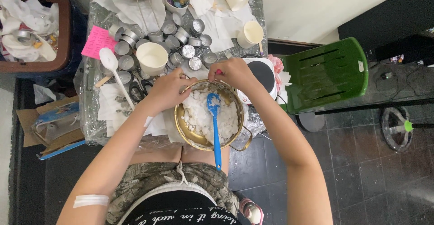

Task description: Stirring wax flakes in a pot at a melting station.

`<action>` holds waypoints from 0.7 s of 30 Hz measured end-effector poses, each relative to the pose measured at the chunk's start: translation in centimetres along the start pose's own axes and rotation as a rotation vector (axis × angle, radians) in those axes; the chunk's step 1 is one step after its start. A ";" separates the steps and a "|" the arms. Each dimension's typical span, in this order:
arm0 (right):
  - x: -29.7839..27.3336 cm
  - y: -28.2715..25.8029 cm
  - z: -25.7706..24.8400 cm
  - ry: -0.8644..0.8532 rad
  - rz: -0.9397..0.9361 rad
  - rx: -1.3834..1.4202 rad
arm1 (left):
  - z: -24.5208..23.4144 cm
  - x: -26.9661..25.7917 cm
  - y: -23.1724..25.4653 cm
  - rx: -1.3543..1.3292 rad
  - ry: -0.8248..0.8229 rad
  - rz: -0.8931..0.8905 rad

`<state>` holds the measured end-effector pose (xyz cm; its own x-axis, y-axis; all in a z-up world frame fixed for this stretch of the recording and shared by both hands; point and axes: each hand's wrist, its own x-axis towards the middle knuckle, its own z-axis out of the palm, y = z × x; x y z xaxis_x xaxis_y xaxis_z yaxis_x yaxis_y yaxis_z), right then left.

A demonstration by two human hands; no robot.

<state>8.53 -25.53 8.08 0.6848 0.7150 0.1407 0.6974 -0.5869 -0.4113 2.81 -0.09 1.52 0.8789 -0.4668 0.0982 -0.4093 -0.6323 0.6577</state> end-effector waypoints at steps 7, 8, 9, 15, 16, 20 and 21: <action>1.1 -0.5 -0.1 -0.086 0.059 -0.054 | 0.3 0.2 -0.3 -0.060 -0.016 -0.015; 1.3 -0.5 0.0 -0.066 0.027 -0.038 | 0.4 0.2 -0.5 -0.057 -0.002 0.013; 1.4 -0.6 0.2 -0.049 -0.005 -0.020 | 0.5 0.1 -0.7 -0.054 0.011 0.039; 2.2 -1.6 0.3 -0.062 -0.035 -0.026 | 0.9 0.3 -1.2 -0.069 0.044 0.090; 2.5 -1.5 0.6 -0.064 -0.036 -0.026 | 0.8 0.3 -1.1 -0.070 0.045 0.089; 2.9 -1.1 1.3 -0.109 -0.061 0.006 | 0.5 0.3 -0.9 -0.092 -0.014 0.034; 2.9 -1.1 1.4 -0.100 -0.052 0.038 | 0.5 0.3 -1.0 -0.107 -0.022 0.031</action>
<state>9.47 -22.26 7.71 0.6217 0.7799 0.0727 0.7218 -0.5343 -0.4399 3.31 0.07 0.50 0.8599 -0.4996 0.1043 -0.4071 -0.5481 0.7306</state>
